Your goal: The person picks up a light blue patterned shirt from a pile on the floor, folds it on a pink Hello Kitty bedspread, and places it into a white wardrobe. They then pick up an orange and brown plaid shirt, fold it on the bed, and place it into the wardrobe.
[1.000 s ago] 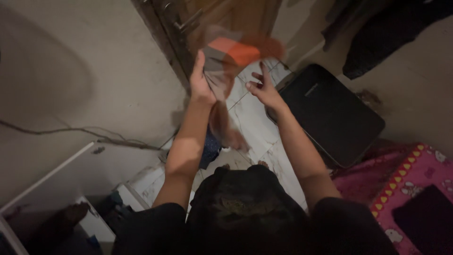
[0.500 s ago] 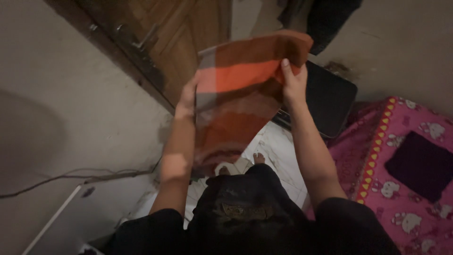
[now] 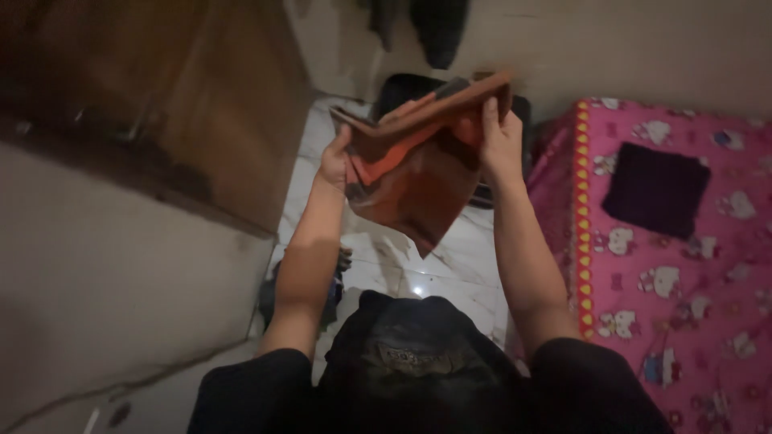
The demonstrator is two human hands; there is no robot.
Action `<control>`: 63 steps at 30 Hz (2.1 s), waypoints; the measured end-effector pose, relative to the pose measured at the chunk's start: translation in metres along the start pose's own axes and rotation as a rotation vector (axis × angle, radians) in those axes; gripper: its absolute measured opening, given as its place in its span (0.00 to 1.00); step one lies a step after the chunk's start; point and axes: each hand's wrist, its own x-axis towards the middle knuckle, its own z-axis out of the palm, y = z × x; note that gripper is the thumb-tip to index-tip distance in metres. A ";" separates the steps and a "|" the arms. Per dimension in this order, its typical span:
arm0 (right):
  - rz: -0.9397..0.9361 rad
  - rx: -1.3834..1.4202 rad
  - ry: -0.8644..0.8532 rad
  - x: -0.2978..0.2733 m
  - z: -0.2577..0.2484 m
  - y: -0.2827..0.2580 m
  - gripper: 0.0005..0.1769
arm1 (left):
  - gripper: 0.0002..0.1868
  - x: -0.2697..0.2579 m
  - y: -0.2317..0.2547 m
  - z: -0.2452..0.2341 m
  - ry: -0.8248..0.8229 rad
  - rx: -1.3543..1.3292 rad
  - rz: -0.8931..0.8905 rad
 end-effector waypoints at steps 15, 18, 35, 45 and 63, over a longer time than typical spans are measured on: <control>-0.423 -0.222 0.356 -0.083 -0.218 0.046 0.23 | 0.11 0.147 -0.244 0.112 0.107 0.808 -0.129; -0.326 -0.248 0.329 -0.136 -0.225 -0.029 0.23 | 0.07 0.161 -0.281 0.133 0.202 0.645 -0.277; -0.421 -0.190 1.235 -0.382 -0.454 -0.148 0.15 | 0.27 0.316 -0.409 0.112 0.157 0.702 0.027; -0.237 -0.745 1.326 -0.484 -0.446 -0.178 0.23 | 0.30 0.385 -0.434 0.201 -0.580 0.997 0.081; 0.251 -1.280 1.513 -0.438 -0.288 -0.232 0.41 | 0.19 0.530 -0.595 0.171 -0.668 0.803 0.717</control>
